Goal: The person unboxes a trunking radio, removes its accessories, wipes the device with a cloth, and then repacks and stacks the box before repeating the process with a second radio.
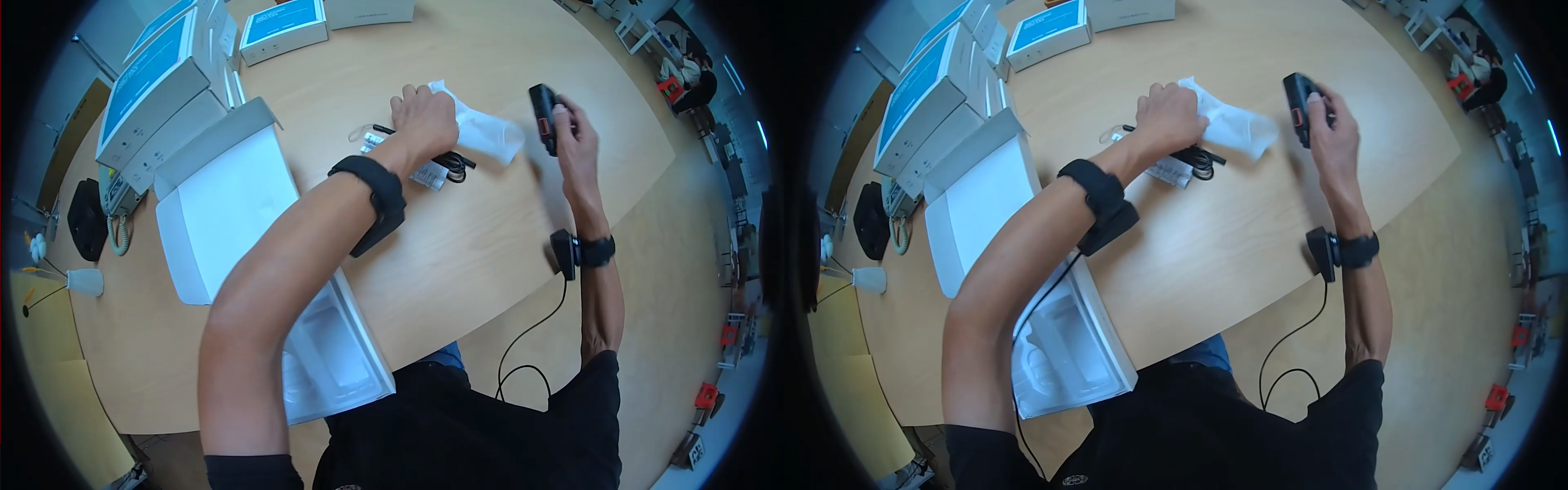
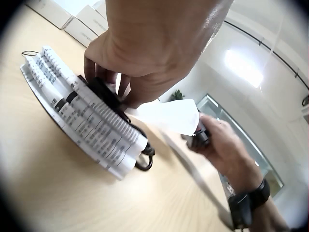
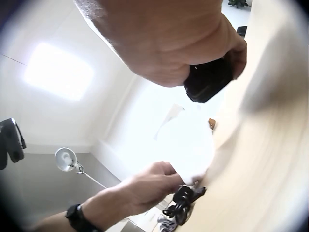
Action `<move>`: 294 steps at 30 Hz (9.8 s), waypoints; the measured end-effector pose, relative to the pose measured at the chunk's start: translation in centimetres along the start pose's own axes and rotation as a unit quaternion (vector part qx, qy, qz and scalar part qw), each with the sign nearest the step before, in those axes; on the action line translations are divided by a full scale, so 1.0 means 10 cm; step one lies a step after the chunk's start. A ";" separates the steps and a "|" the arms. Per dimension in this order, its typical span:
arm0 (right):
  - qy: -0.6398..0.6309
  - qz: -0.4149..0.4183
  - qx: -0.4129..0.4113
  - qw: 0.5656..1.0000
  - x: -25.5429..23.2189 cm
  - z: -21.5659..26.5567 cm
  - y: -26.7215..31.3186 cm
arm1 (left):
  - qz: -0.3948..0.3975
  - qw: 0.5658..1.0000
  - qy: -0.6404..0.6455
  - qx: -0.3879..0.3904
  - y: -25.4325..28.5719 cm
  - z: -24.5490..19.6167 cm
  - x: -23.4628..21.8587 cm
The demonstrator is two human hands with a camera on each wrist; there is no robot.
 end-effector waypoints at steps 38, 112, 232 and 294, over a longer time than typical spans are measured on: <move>-0.122 0.541 -0.025 0.832 1.22 1.84 1.55 | -0.037 0.856 0.487 -0.173 3.81 1.26 -1.43; 0.055 0.517 -0.211 0.828 1.26 2.44 1.54 | -0.212 0.964 0.145 -0.066 3.71 1.26 -1.84; -0.259 0.635 0.047 0.726 1.69 1.10 1.72 | -0.110 0.676 0.669 -0.289 2.70 1.94 -1.96; -0.017 0.283 -0.518 0.807 1.30 1.33 3.00 | -0.165 0.762 0.626 -0.002 3.83 1.16 -1.95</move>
Point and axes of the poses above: each hand's wrist, its own y-axis away from the middle knuckle, its own x-axis out of the palm, z = x × y, the point moved 2 cm from there along -y, towards the middle knuckle, and after that the axes turned 5 degrees about z, right-handed, at the moved point
